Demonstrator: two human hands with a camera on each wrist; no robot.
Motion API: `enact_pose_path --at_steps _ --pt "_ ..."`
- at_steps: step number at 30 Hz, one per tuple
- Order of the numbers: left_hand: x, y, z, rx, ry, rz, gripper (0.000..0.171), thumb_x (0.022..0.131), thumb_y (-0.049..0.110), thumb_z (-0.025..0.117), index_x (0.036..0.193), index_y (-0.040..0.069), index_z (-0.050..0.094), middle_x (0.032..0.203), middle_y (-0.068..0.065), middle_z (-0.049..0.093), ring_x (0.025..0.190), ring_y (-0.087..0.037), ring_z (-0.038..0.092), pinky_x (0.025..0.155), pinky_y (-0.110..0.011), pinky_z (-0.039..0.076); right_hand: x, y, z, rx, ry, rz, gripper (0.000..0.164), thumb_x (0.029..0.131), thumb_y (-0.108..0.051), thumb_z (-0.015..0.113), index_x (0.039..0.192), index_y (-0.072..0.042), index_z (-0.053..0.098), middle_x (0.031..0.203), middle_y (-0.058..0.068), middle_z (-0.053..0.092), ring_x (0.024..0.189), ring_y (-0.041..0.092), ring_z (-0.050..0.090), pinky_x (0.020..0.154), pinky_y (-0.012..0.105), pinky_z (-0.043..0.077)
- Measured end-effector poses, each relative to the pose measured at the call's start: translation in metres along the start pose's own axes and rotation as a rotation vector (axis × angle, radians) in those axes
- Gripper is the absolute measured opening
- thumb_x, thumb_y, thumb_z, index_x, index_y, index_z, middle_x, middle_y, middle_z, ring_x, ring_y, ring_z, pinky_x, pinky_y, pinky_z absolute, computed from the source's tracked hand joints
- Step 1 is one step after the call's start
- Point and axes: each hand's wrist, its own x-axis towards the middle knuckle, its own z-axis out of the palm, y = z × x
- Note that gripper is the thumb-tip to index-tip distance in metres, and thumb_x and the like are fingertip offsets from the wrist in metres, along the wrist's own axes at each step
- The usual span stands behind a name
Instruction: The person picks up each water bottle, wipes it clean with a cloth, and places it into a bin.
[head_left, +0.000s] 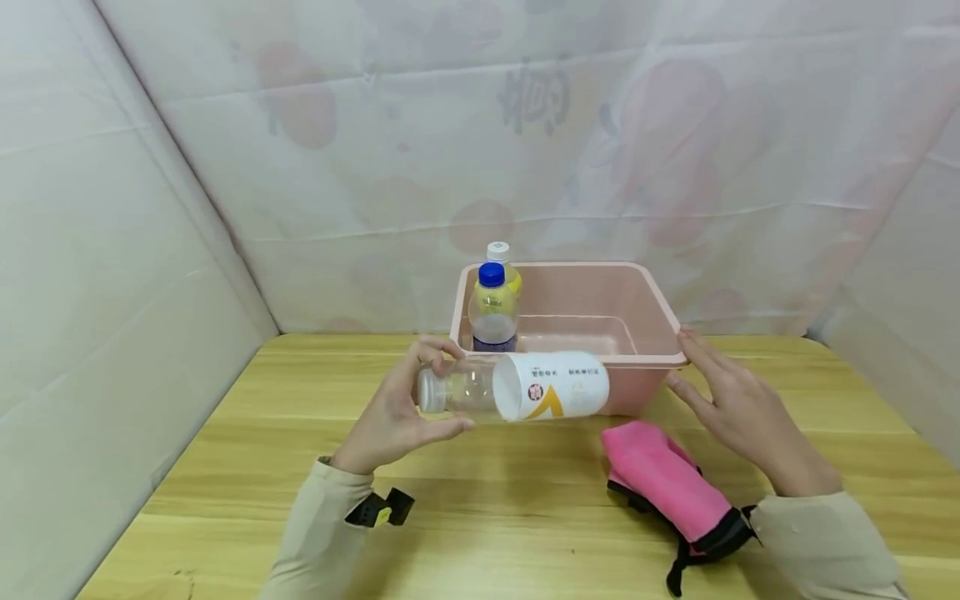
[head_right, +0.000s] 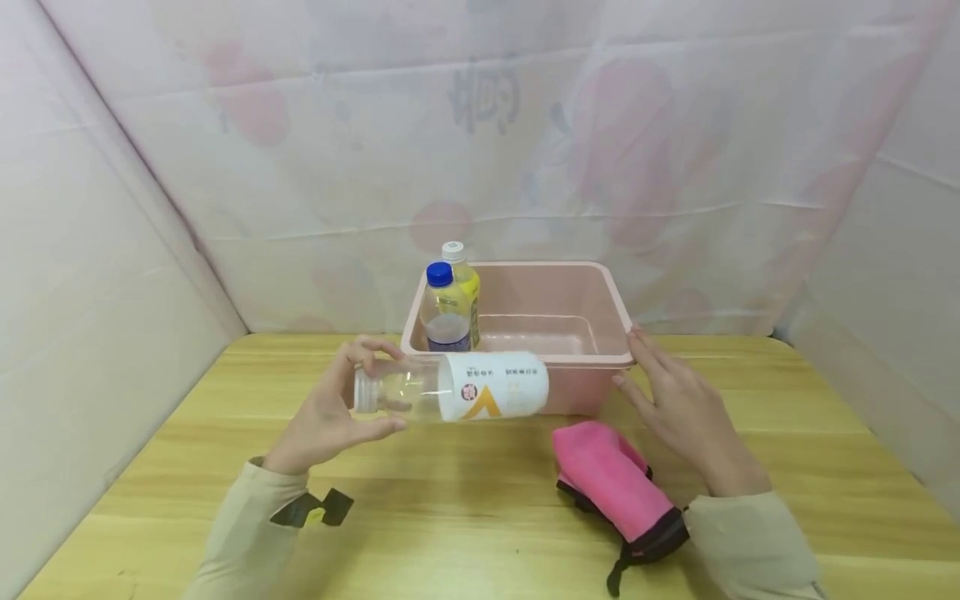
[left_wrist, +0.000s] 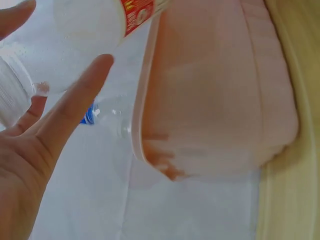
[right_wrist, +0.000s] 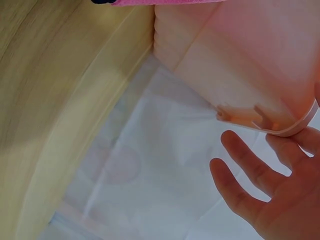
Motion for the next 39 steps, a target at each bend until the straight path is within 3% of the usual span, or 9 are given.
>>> enact_pose_path --at_steps 3,9,14,19,25,32,39 --pt "0.008 0.001 0.004 0.052 0.048 0.027 0.056 0.068 -0.023 0.079 0.099 0.001 0.039 0.128 -0.029 0.045 0.112 -0.04 0.058 0.078 -0.04 0.063 0.001 -0.001 0.003 -0.01 0.004 -0.015 0.067 0.098 -0.024 0.069 0.154 -0.002 0.04 0.151 0.028 0.043 0.121 0.06 0.049 0.085 0.076 0.044" --pt "0.03 -0.004 0.016 0.293 0.105 0.144 0.056 0.065 -0.012 0.088 0.095 0.003 0.044 0.123 -0.025 0.05 0.114 -0.039 0.056 0.089 -0.041 0.058 -0.001 -0.003 0.005 -0.019 0.003 -0.026 0.069 0.096 -0.021 0.071 0.153 0.002 0.039 0.15 0.03 0.043 0.118 0.061 0.05 0.083 0.076 0.045" --pt "0.052 -0.009 0.026 0.477 0.09 0.228 0.053 0.069 -0.006 0.09 0.096 0.004 0.046 0.12 -0.021 0.048 0.115 -0.035 0.054 0.094 -0.036 0.056 0.0 -0.001 0.006 -0.023 0.017 -0.043 0.069 0.095 -0.021 0.072 0.152 0.003 0.041 0.149 0.03 0.044 0.117 0.06 0.051 0.083 0.075 0.046" --pt "0.074 -0.014 0.037 0.741 0.056 0.303 0.046 0.073 0.002 0.089 0.099 0.004 0.05 0.116 -0.017 0.05 0.11 -0.033 0.059 0.091 -0.036 0.056 0.002 0.0 0.007 -0.016 0.016 -0.044 0.069 0.096 -0.021 0.072 0.152 0.002 0.041 0.149 0.03 0.044 0.117 0.06 0.051 0.083 0.075 0.046" --pt "0.089 -0.016 0.051 0.965 0.027 0.286 0.05 0.08 0.016 0.088 0.12 0.008 0.059 0.122 -0.014 0.059 0.105 -0.031 0.064 0.084 -0.046 0.054 0.005 0.001 0.01 -0.01 0.0 -0.029 0.069 0.097 -0.022 0.07 0.154 0.001 0.038 0.151 0.029 0.041 0.12 0.06 0.049 0.084 0.078 0.044" --pt "0.1 -0.023 0.066 1.094 0.011 0.28 0.059 0.084 0.023 0.085 0.134 0.01 0.056 0.129 -0.01 0.063 0.107 -0.028 0.066 0.087 -0.044 0.053 0.003 0.002 0.011 -0.013 0.0 -0.015 0.071 0.097 -0.021 0.07 0.155 0.001 0.036 0.152 0.029 0.04 0.121 0.061 0.048 0.086 0.078 0.043" --pt "0.113 -0.03 0.076 1.191 -0.044 0.145 0.06 0.093 0.031 0.076 0.143 0.014 0.049 0.131 -0.011 0.06 0.101 -0.027 0.069 0.085 -0.042 0.051 0.004 0.003 0.01 -0.01 -0.001 -0.01 0.071 0.097 -0.021 0.07 0.155 0.001 0.036 0.152 0.029 0.04 0.12 0.061 0.048 0.086 0.078 0.042"
